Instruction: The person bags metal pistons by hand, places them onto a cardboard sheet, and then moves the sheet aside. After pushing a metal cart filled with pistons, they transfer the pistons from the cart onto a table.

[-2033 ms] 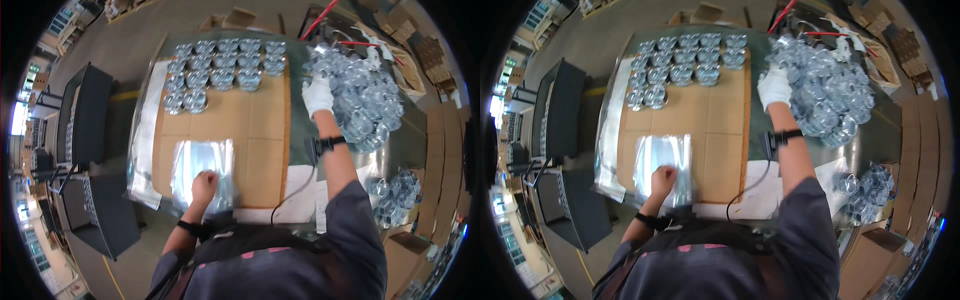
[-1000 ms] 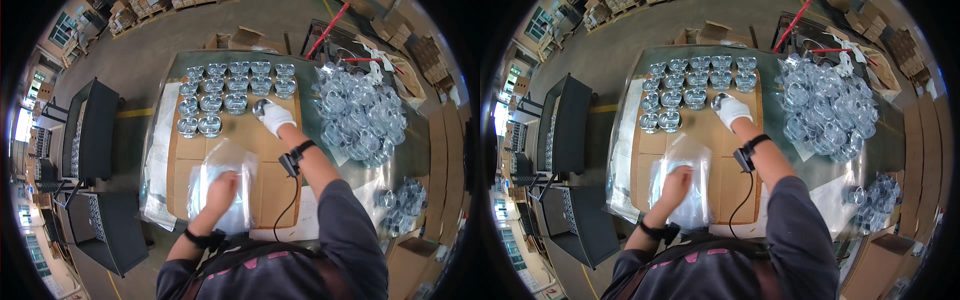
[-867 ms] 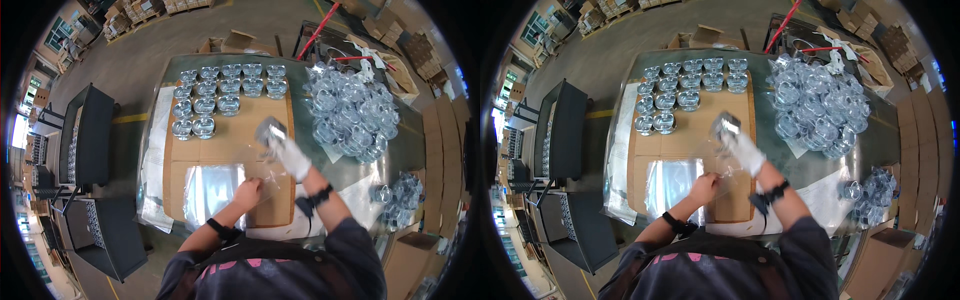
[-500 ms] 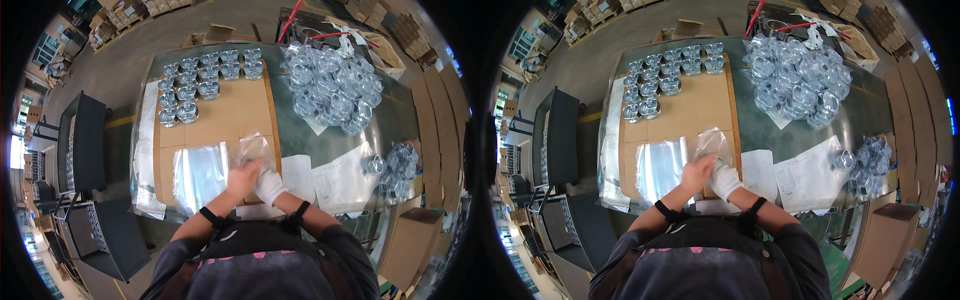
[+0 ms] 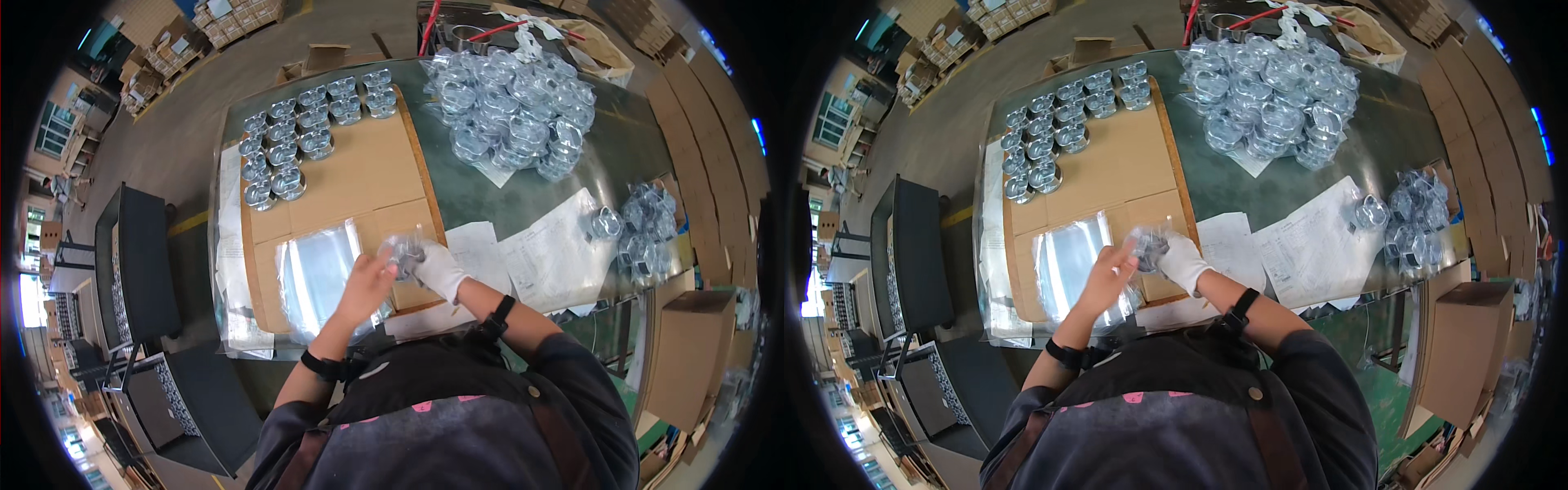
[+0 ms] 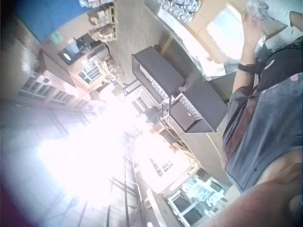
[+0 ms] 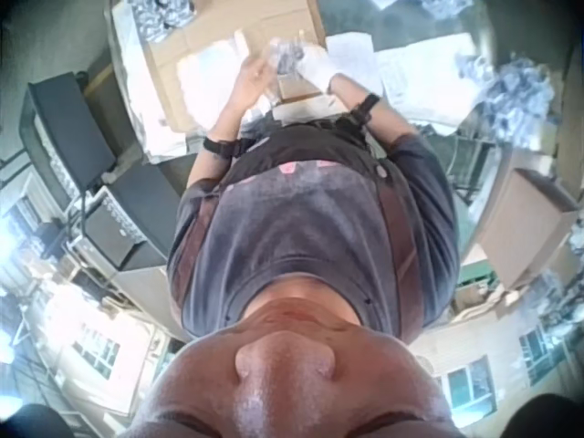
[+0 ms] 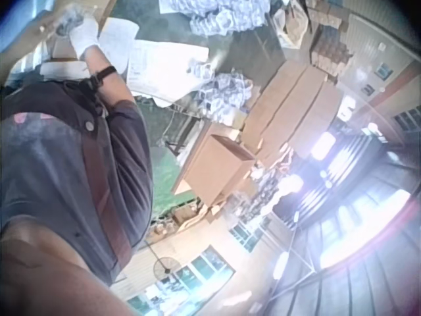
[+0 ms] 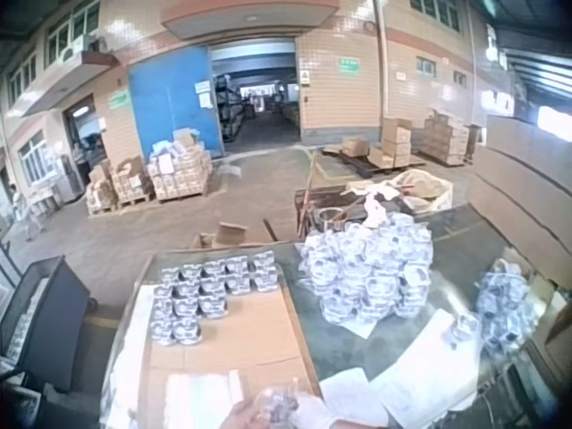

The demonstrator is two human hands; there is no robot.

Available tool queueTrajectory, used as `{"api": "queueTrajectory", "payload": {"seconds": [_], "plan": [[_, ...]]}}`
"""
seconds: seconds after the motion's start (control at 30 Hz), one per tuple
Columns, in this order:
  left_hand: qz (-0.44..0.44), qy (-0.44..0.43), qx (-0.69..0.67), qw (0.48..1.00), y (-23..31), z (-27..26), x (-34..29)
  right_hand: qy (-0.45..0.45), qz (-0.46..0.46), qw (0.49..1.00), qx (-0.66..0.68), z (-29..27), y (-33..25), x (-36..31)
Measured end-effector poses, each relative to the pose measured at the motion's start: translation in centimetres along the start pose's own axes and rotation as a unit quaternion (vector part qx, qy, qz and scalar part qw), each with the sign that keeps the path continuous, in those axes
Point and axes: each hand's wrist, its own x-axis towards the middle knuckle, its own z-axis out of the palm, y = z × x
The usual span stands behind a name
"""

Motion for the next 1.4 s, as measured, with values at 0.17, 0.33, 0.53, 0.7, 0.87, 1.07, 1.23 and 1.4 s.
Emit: {"api": "queueTrajectory", "payload": {"seconds": [0.17,0.33,0.53,0.7,0.87,1.07,1.23,1.4], "plan": [[0.108,0.028,0.676,0.728,-3.9,0.2,0.2,0.051,-0.321,0.935,0.142,3.9,2.9,1.0],[0.159,0.094,0.572,0.799,-2.7,1.7,-0.5,0.075,-0.255,0.792,-0.550,0.8,0.9,0.2],[0.124,0.066,0.618,0.773,-0.9,0.8,-0.3,-0.041,-0.247,0.813,-0.525,-1.4,-3.1,3.5],[0.180,0.191,0.412,0.873,0.3,-3.1,-3.3,0.344,-0.209,0.897,-0.183,-12.6,-1.7,11.4],[0.100,0.278,0.517,0.804,-4.4,-7.9,-2.4,0.357,0.013,0.822,-0.444,-19.8,-4.9,13.6],[0.022,0.293,0.428,0.855,-6.4,-8.9,-0.1,0.208,-0.149,0.879,-0.403,-4.2,-8.7,7.3],[0.040,0.304,0.317,0.898,-3.2,-6.8,-0.9,0.073,-0.189,0.947,-0.248,5.9,-1.4,8.7],[0.099,0.321,0.398,0.854,-2.6,-6.8,-1.5,-0.037,-0.035,0.999,0.017,6.2,-4.8,8.1]]}}
